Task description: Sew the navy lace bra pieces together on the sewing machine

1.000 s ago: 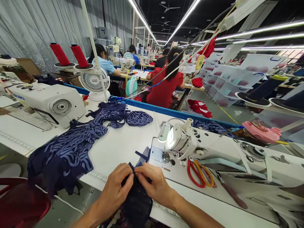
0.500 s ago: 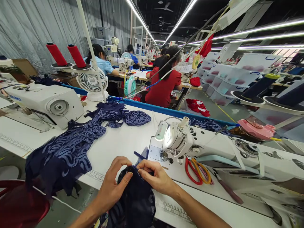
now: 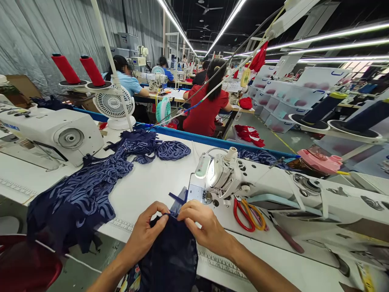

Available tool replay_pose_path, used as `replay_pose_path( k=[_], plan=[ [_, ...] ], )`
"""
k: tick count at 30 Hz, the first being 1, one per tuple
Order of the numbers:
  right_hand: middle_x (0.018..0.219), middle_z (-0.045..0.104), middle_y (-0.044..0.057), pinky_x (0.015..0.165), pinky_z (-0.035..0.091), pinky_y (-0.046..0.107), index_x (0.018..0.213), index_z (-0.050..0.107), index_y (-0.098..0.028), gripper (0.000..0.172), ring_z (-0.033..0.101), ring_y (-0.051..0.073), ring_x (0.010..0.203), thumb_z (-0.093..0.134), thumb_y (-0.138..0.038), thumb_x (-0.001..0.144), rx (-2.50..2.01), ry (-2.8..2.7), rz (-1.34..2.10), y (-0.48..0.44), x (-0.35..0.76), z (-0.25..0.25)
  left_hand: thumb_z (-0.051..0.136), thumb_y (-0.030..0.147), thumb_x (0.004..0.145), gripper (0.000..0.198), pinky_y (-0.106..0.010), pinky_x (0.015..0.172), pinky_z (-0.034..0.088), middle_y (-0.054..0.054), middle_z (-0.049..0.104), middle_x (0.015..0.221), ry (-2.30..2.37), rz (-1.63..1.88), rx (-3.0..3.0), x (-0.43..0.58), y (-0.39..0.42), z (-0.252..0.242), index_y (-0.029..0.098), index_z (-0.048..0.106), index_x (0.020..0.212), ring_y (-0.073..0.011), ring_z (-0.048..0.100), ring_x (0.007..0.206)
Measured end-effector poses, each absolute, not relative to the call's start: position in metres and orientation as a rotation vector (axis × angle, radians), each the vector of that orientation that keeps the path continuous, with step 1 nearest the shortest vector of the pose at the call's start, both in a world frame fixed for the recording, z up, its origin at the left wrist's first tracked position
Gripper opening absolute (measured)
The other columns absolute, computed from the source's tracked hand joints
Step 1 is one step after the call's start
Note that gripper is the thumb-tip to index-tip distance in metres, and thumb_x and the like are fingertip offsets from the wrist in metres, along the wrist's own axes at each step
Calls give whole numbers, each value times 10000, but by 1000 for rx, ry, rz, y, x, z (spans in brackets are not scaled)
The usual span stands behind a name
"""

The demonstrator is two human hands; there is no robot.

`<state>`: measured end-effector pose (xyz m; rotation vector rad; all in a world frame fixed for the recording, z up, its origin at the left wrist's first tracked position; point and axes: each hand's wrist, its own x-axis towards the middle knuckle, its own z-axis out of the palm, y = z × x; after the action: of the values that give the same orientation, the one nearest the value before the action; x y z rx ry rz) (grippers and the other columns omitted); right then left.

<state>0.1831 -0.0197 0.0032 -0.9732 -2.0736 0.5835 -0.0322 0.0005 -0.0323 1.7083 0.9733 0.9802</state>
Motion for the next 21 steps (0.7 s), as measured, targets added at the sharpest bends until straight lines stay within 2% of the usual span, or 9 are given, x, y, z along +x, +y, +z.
replay_pose_path(
  k=[3, 6, 10, 15, 18, 21],
  plan=[
    [938, 632, 35, 771, 465, 296, 939, 608, -208, 241, 587, 159, 866, 442, -54, 857, -982, -2114, 576, -23, 185, 7, 500, 339, 942, 152, -281, 822, 457, -19, 604, 895, 994, 983, 1693, -32, 0, -32, 214, 572, 892, -172, 585, 887],
    [937, 638, 22, 800, 452, 319, 910, 605, -212, 129, 586, 174, 877, 609, -126, 814, -1051, -2103, 564, -25, 183, 9, 511, 333, 935, 140, -266, 812, 455, -2, 593, 869, 998, 992, 1692, -33, 0, -31, 220, 572, 879, -160, 579, 863],
    [880, 649, 7, 812, 426, 320, 832, 597, -211, 64, 588, 166, 850, 645, -192, 869, -1107, -2071, 559, -24, 179, 9, 505, 341, 937, 149, -272, 826, 448, -9, 592, 880, 1002, 986, 1694, -36, 0, -30, 218, 568, 881, -167, 573, 882],
    [767, 626, -14, 697, 424, 258, 778, 569, -200, 100, 567, 135, 717, 618, -150, 849, -1220, -2015, 650, -24, 178, 9, 515, 366, 927, 178, -279, 854, 448, -26, 615, 898, 1029, 960, 1616, -37, -4, -25, 210, 576, 865, -183, 578, 905],
    [804, 642, 3, 675, 431, 252, 884, 590, -192, 56, 582, 143, 732, 589, -142, 856, -1291, -2083, 520, -24, 168, 8, 556, 410, 903, 208, -276, 868, 465, -35, 645, 942, 1051, 943, 1507, -43, -12, -29, 209, 601, 877, -197, 598, 943],
    [844, 667, 43, 718, 463, 290, 1002, 628, -173, 138, 612, 182, 788, 542, -161, 895, -1326, -2385, 308, -18, 141, 9, 631, 497, 840, 297, -272, 779, 514, -31, 667, 935, 1154, 978, 1289, -62, -23, -47, 213, 611, 923, -207, 630, 892]
  ],
)
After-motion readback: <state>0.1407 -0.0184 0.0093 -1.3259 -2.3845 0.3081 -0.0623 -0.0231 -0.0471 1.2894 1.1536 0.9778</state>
